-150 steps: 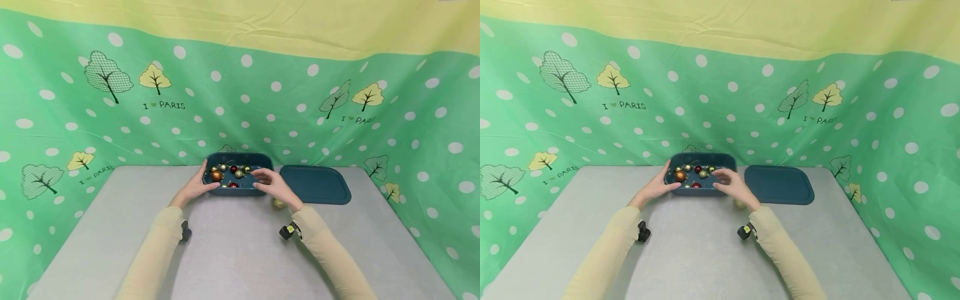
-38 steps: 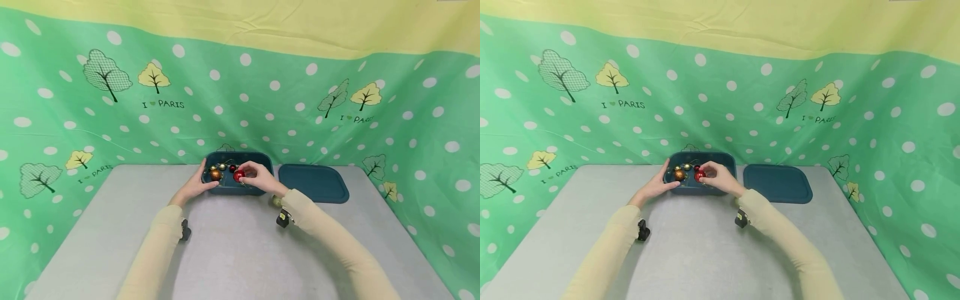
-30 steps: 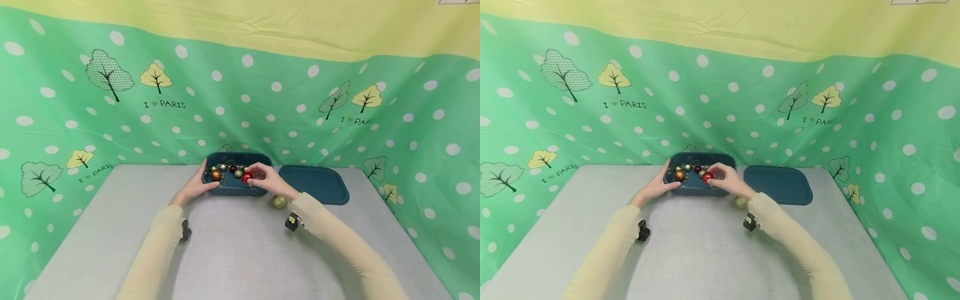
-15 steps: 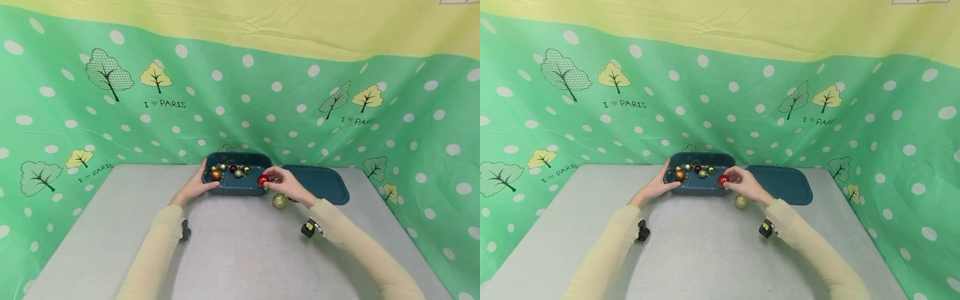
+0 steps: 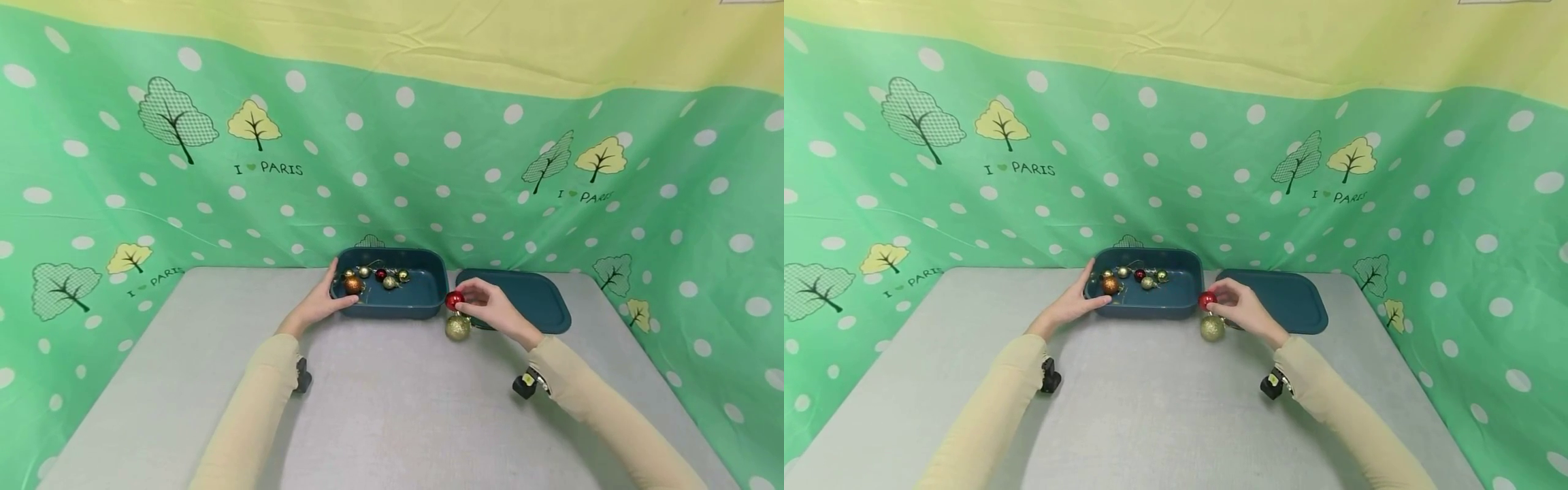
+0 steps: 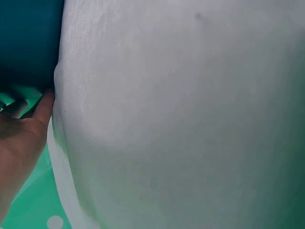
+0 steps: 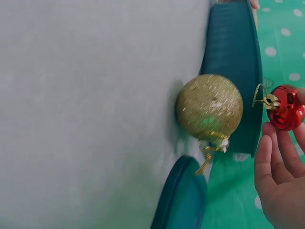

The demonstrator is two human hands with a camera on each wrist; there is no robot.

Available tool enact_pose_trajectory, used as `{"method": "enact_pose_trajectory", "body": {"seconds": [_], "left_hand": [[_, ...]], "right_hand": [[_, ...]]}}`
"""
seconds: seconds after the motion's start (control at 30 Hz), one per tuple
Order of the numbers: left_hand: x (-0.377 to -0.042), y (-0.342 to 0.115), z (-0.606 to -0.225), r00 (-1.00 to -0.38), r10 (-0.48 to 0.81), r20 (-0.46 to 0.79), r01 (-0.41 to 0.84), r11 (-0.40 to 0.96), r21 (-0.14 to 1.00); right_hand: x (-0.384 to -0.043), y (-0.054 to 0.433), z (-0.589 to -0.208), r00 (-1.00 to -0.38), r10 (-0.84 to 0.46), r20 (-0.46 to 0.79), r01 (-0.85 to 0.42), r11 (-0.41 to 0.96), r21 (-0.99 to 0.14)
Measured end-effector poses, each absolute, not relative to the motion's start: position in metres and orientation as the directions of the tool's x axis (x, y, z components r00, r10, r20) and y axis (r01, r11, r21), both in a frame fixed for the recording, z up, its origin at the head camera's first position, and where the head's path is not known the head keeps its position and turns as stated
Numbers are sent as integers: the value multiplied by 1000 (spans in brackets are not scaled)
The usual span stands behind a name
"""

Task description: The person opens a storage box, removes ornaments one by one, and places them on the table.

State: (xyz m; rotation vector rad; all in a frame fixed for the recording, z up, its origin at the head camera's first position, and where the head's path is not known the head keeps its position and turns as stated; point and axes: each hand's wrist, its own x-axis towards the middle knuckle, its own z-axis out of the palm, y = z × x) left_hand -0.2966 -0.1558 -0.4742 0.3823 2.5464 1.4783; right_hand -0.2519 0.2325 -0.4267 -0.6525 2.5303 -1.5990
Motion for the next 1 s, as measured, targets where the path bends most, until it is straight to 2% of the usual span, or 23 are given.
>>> {"method": "enact_pose_trajectory", "body": {"seconds": [0.4,0.7,1.0], "left_hand": [[-274,-149,-435,-939,341,-39,123,439,890],[-272,-149,-432,-939,342,-34,127,437,891],[-273,-149,-435,-941,338,-30,127,433,892]], "right_hand": [[-240,260,-442,-956,-277,97,-214,430,-877],[-235,275,-454,-965,-238,108,-205,428,-880],[-227,282,-462,-966,-236,106,-189,366,-911]]}}
